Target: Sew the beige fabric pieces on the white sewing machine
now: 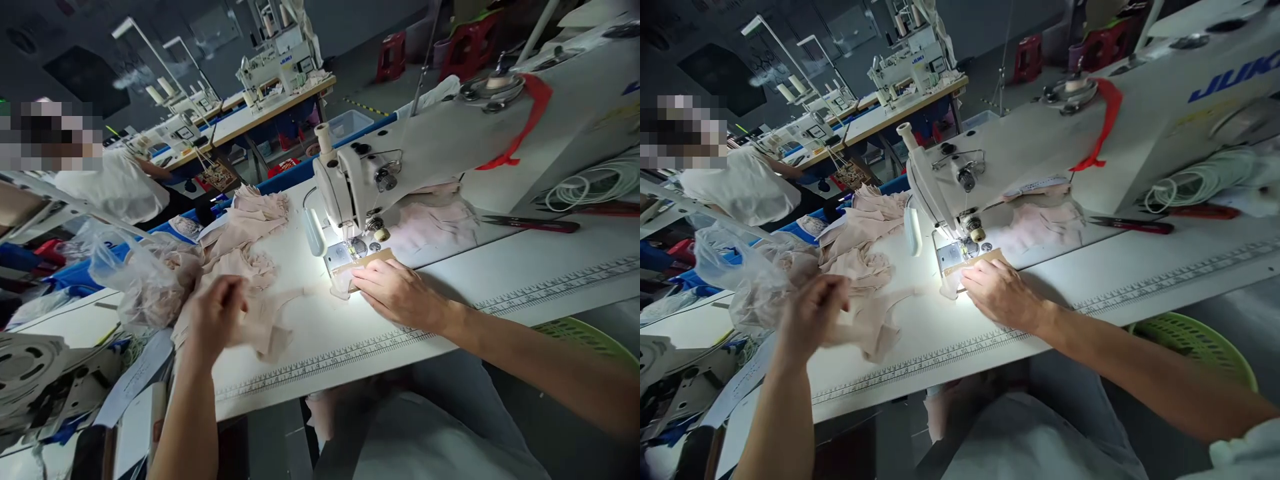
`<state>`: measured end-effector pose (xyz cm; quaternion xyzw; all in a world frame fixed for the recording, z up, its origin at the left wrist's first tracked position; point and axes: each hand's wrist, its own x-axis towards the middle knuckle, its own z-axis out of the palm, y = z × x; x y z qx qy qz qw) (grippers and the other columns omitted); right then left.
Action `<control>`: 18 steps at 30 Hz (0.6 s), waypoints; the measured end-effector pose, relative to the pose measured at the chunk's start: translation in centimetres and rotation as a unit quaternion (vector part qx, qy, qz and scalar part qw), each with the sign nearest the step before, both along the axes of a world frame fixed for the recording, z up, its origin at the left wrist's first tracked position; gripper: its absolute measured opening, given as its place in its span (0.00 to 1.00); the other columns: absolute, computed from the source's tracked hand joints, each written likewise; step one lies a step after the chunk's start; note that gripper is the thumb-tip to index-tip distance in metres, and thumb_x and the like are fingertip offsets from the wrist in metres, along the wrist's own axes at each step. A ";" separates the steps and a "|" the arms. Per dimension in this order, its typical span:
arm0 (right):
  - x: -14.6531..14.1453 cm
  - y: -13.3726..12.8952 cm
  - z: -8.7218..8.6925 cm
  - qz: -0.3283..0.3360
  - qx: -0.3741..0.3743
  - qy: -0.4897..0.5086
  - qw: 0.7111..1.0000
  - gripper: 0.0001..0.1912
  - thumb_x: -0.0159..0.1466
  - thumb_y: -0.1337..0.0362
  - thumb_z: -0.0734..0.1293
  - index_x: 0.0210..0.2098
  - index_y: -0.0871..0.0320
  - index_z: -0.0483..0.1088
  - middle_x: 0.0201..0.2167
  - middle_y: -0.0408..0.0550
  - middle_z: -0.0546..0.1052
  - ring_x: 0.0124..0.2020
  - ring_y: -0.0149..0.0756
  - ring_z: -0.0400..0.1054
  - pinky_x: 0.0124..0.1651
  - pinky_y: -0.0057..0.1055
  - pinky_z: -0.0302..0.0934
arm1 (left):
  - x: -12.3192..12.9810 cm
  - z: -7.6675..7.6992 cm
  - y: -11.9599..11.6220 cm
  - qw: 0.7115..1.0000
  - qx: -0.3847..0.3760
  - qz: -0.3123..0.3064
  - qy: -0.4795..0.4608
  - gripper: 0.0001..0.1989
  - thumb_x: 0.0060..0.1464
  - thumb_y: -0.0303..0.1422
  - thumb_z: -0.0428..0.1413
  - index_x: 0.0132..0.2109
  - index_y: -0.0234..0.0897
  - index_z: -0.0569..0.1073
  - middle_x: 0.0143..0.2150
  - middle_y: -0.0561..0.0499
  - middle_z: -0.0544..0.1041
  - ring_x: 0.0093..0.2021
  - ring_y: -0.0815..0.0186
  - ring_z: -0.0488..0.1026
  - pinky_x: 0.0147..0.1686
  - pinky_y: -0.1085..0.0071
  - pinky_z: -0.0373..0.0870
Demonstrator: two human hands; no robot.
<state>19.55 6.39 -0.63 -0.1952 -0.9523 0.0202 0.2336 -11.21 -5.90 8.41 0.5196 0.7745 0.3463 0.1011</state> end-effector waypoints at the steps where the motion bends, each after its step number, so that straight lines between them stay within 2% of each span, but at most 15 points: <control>1: 0.0 -0.1 0.0 -0.005 0.001 -0.003 1.000 0.13 0.71 0.67 0.57 0.45 0.57 0.74 0.41 0.52 0.76 0.41 0.42 0.63 0.46 0.38 0.54 | 1.5 -0.6 0.1 0.997 -0.051 -0.053 0.000 0.12 0.58 0.45 0.54 0.38 0.42 0.72 0.22 0.57 0.72 0.24 0.65 0.70 0.29 0.70 0.66; 3: 0.0 -0.2 0.0 -0.015 0.002 -0.007 1.000 0.12 0.72 0.66 0.59 0.45 0.57 0.74 0.41 0.52 0.77 0.41 0.42 0.63 0.46 0.38 0.53 | 3.5 -2.4 0.9 0.985 -0.121 -0.126 0.007 0.12 0.60 0.45 0.51 0.38 0.42 0.71 0.22 0.56 0.74 0.24 0.64 0.71 0.30 0.69 0.66; 6: 0.0 -0.3 0.1 -0.022 0.004 -0.014 1.000 0.12 0.72 0.65 0.59 0.47 0.58 0.74 0.43 0.53 0.78 0.42 0.42 0.64 0.46 0.39 0.54 | 3.7 -4.5 3.0 0.975 -0.157 -0.152 0.045 0.12 0.61 0.43 0.48 0.35 0.43 0.69 0.23 0.55 0.74 0.25 0.62 0.71 0.30 0.68 0.65; 8: 0.0 -0.3 0.2 -0.016 0.004 -0.025 1.000 0.13 0.72 0.65 0.59 0.48 0.59 0.74 0.45 0.53 0.78 0.42 0.42 0.65 0.46 0.39 0.55 | 2.8 -4.6 4.2 0.976 -0.136 -0.146 0.086 0.12 0.59 0.42 0.48 0.32 0.43 0.68 0.26 0.52 0.75 0.29 0.61 0.71 0.32 0.67 0.64; 10: -0.2 -0.3 0.3 -0.012 0.004 -0.035 0.999 0.13 0.72 0.65 0.60 0.49 0.60 0.74 0.46 0.54 0.79 0.43 0.42 0.65 0.45 0.39 0.56 | 2.4 -3.9 5.0 0.978 -0.113 -0.146 0.100 0.12 0.57 0.42 0.50 0.30 0.42 0.68 0.29 0.50 0.77 0.32 0.60 0.72 0.34 0.66 0.65; 12: -0.3 -0.3 0.4 -0.013 0.009 -0.039 0.999 0.13 0.72 0.65 0.60 0.49 0.60 0.74 0.48 0.55 0.79 0.43 0.42 0.65 0.45 0.39 0.56 | 3.3 -3.1 5.5 0.980 -0.108 -0.155 0.062 0.13 0.57 0.44 0.51 0.30 0.41 0.71 0.29 0.50 0.78 0.32 0.61 0.72 0.34 0.67 0.65; 14: -0.4 -0.4 0.3 -0.016 0.019 -0.035 0.999 0.13 0.72 0.65 0.59 0.49 0.61 0.74 0.48 0.55 0.79 0.43 0.42 0.65 0.45 0.39 0.56 | 5.4 -2.8 6.1 0.976 -0.119 -0.181 -0.015 0.14 0.56 0.46 0.53 0.32 0.41 0.72 0.28 0.52 0.77 0.30 0.63 0.72 0.32 0.68 0.65; 18: -0.4 -0.3 0.2 -0.011 0.043 -0.033 0.998 0.13 0.73 0.66 0.58 0.46 0.61 0.74 0.45 0.53 0.79 0.42 0.42 0.64 0.44 0.39 0.54 | 9.4 -4.2 8.4 0.954 -0.137 -0.214 -0.159 0.13 0.53 0.45 0.57 0.30 0.40 0.69 0.25 0.53 0.74 0.26 0.65 0.71 0.29 0.69 0.66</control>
